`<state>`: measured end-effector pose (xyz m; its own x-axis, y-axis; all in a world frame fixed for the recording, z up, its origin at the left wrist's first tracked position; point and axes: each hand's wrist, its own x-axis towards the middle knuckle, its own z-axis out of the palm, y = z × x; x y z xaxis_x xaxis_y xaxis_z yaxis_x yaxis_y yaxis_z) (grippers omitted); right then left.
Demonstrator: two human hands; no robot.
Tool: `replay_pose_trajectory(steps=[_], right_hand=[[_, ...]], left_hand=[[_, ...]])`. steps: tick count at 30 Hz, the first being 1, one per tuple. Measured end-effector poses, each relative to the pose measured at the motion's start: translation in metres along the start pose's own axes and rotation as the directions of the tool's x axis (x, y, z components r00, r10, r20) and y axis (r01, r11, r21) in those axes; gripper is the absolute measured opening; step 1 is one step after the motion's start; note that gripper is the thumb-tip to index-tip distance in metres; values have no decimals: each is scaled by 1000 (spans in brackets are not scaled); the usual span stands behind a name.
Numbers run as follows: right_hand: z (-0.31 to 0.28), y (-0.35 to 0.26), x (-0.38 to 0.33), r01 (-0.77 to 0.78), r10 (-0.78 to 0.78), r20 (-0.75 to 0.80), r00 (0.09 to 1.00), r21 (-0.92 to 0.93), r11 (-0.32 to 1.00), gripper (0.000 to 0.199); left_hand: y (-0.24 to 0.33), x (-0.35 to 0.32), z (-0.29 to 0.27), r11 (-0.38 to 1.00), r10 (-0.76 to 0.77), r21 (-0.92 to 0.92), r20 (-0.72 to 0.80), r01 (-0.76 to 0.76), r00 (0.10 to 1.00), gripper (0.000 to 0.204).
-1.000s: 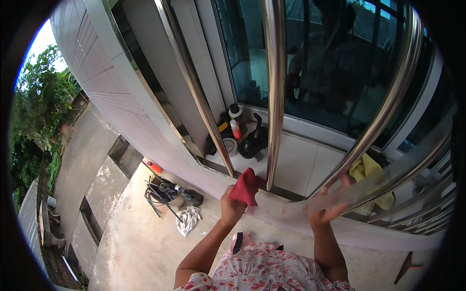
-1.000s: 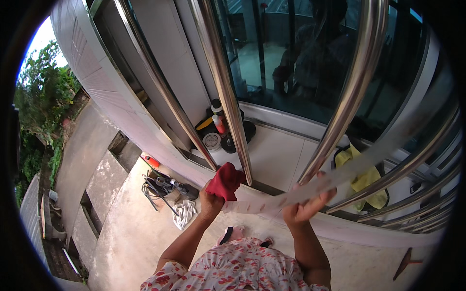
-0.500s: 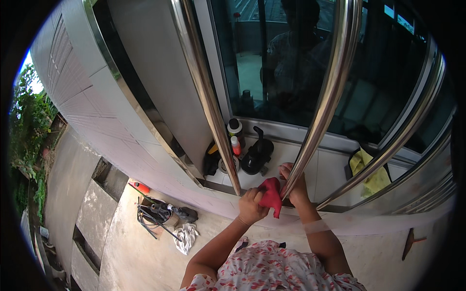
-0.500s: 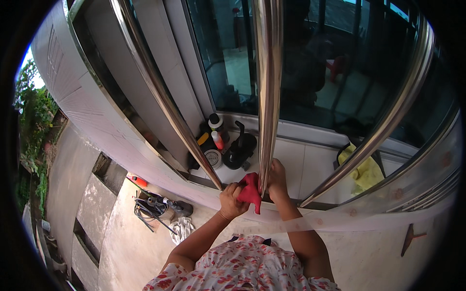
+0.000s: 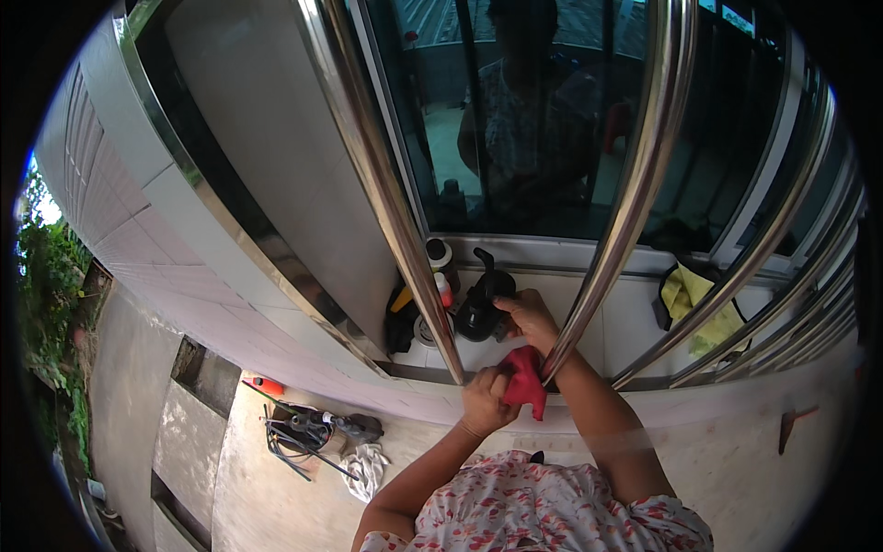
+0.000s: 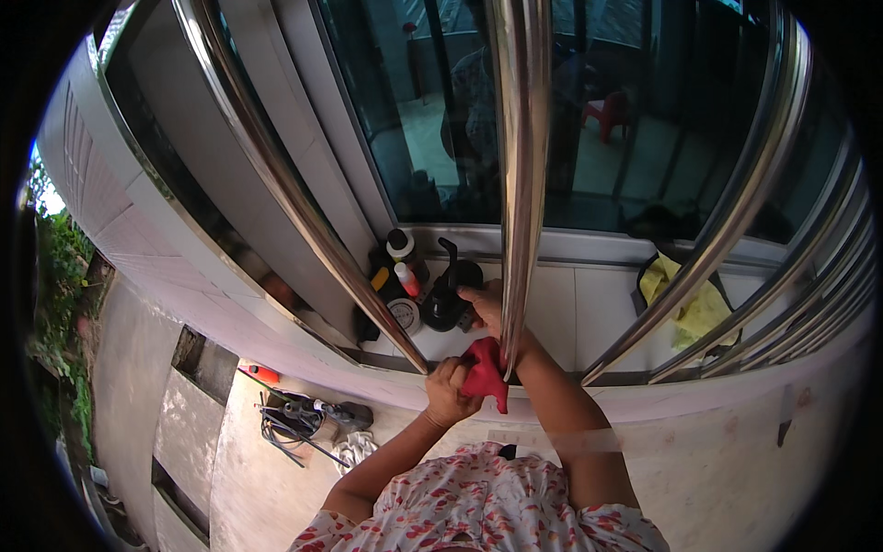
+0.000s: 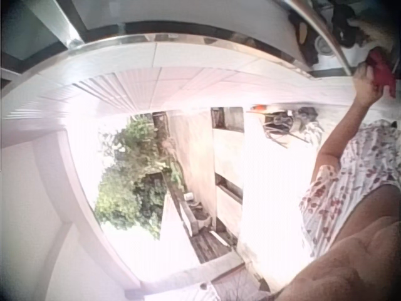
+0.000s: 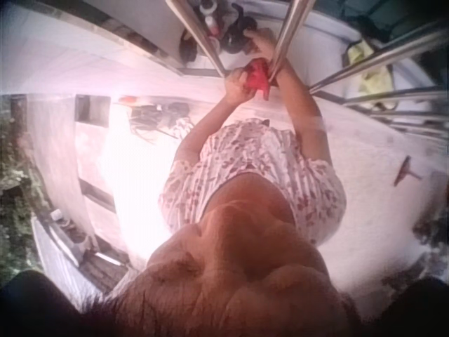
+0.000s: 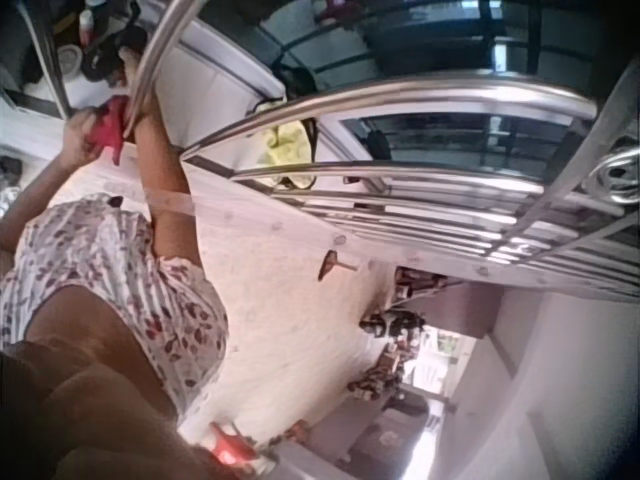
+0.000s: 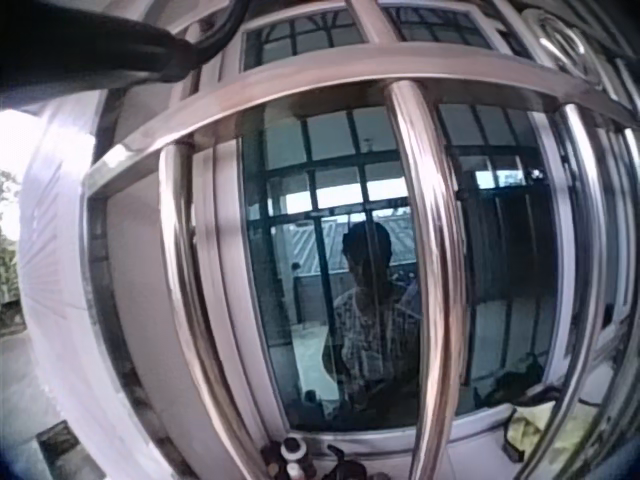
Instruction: The person cleans the frame of a window with metal bars and an adjacent tiled wall. They move an object and cloths on the window ledge, then wipe the metal bars, the window sill, and the outer wall using two different cloths.
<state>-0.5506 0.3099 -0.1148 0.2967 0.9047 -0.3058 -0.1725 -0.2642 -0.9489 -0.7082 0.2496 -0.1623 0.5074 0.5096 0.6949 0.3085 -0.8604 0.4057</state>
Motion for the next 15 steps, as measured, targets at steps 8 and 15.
replay_pose_trajectory(steps=[8,15], right_hand=[[-1,25,9,150,-120,-162,980,189,970,19],[-22,6,-40,230,-61,-358,932,451,863,13]], left_hand=[[0,3,0,1000,2,-16,9,-2,1000,44],[-4,-1,1,999,31,16,-34,-31,999,43]])
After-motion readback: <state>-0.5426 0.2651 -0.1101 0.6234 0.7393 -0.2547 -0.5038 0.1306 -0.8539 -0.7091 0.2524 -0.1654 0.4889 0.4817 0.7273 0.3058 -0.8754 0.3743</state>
